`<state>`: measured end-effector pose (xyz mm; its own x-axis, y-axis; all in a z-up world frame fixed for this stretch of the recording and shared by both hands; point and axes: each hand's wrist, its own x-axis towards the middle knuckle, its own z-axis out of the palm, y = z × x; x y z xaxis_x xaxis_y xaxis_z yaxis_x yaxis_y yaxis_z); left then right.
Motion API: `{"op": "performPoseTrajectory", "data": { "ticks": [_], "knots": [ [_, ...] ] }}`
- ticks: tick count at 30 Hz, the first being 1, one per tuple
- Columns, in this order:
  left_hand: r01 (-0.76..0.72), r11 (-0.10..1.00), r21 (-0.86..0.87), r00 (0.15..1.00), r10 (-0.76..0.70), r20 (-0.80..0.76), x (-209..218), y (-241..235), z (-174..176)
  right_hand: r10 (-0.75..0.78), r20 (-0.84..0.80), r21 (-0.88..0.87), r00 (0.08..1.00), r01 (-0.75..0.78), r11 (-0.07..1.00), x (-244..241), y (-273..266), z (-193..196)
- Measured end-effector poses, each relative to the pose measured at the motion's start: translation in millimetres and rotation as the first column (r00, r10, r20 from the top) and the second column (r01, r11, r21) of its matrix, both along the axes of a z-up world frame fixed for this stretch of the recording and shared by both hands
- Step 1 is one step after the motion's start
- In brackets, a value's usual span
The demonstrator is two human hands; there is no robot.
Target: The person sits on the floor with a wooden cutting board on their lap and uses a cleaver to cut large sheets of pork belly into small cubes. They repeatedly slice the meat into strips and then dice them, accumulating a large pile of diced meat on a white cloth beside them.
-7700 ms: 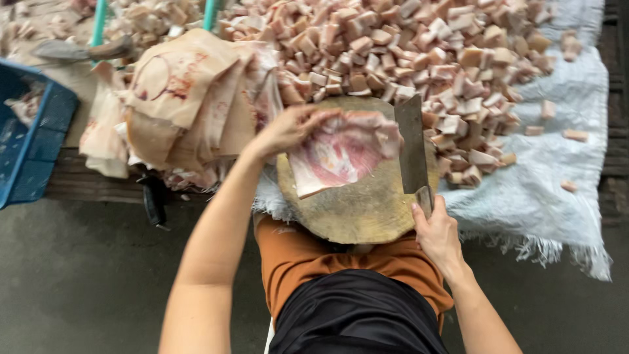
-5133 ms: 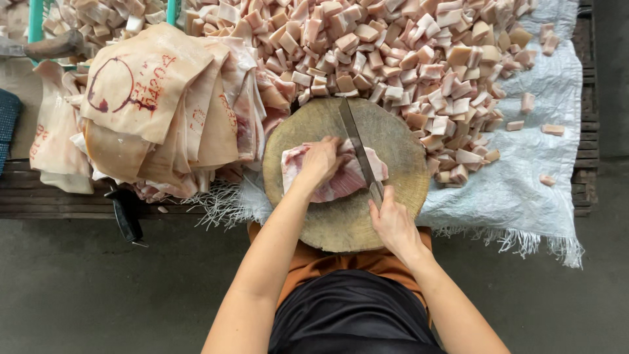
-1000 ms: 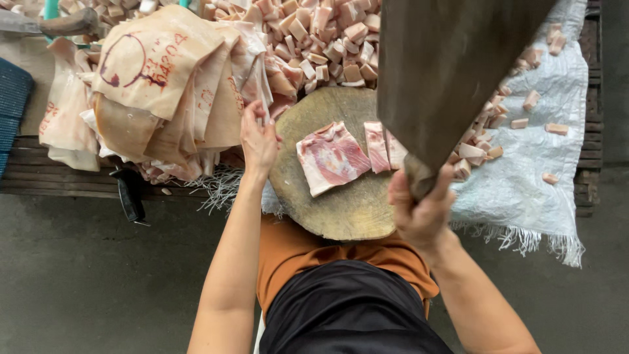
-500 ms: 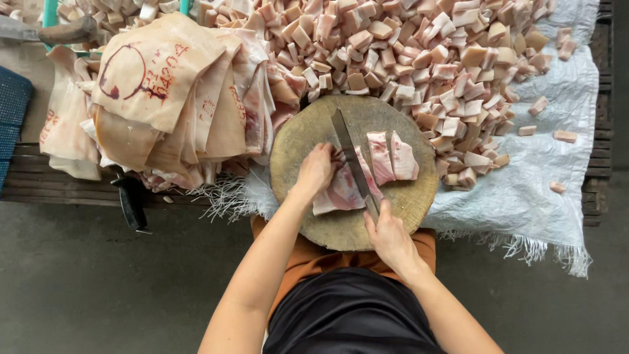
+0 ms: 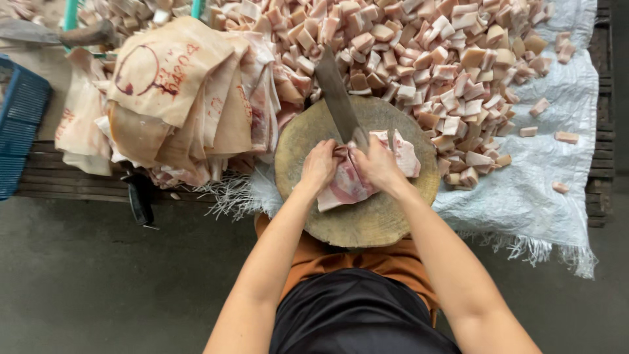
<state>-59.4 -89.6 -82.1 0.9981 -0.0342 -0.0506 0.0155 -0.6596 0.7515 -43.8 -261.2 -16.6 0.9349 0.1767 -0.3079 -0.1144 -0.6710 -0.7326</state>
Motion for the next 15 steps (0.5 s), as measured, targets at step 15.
{"op": "performPoseTrajectory", "data": {
  "ticks": [15],
  "knots": [
    [0.033, 0.955, -0.296, 0.991, 0.006, 0.132, -58.9, 12.5, 26.2, -0.157, 0.131, 0.072, 0.979, 0.148, 0.986, -155.7, -65.2, 75.1]
  ]
}}
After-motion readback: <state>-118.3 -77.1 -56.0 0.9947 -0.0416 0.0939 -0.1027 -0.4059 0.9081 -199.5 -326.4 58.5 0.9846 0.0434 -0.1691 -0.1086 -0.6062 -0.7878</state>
